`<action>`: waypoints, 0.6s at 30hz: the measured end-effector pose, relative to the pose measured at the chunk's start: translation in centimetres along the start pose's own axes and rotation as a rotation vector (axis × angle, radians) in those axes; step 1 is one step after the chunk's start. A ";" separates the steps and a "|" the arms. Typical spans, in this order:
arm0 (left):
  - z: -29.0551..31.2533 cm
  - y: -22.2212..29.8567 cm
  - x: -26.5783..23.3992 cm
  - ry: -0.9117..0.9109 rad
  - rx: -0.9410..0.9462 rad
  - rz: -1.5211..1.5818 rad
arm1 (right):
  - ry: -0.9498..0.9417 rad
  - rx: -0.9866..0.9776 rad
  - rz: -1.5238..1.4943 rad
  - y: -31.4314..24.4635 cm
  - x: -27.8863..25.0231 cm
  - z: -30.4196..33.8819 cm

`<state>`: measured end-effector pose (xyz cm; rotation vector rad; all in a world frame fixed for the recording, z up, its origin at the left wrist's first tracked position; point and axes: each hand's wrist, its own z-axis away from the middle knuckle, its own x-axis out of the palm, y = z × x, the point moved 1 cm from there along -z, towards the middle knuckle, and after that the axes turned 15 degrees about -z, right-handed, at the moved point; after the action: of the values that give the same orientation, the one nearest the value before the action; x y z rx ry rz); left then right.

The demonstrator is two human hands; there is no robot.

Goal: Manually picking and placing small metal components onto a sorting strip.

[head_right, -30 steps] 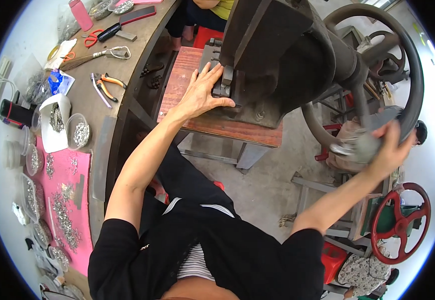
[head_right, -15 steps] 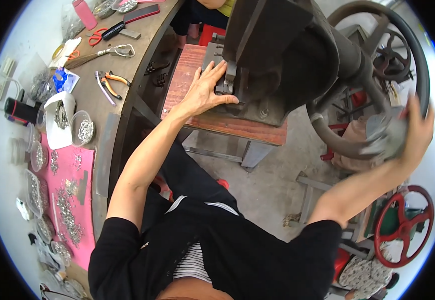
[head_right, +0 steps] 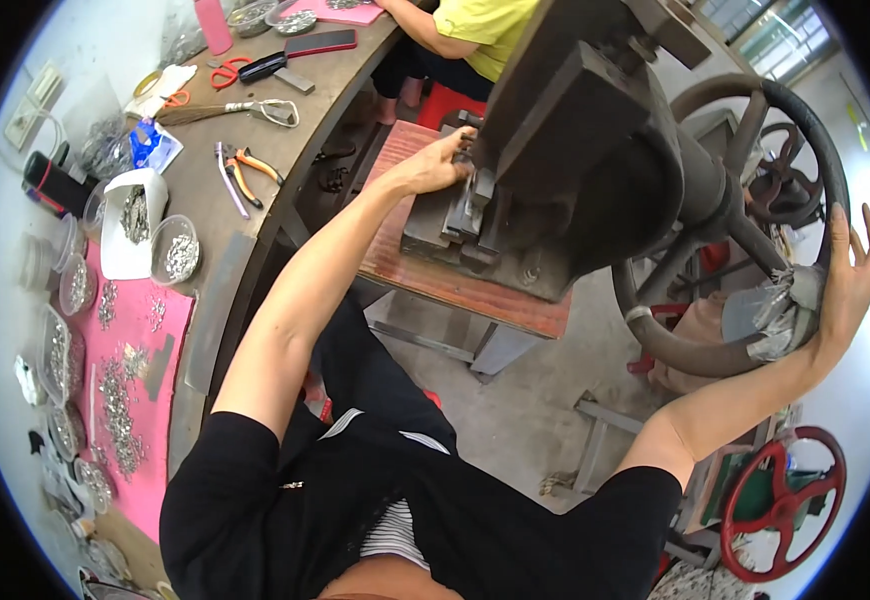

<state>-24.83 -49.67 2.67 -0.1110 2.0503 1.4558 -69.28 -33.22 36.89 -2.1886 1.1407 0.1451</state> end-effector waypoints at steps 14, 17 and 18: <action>20.9 4.1 -0.7 0.580 0.127 -0.585 | -0.995 -0.302 -0.543 -13.9 20.6 18.4; 29.4 5.0 -2.8 0.748 -0.062 -0.668 | -1.214 -0.221 -0.617 -16.1 28.5 24.7; 32.0 5.8 -3.5 0.788 -0.139 -0.717 | -1.272 -0.281 -0.670 -17.1 30.8 26.6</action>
<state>-10.53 -20.24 2.73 -1.5094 2.0888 1.1539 -32.19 -31.72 13.11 -1.9290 -0.3262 1.2157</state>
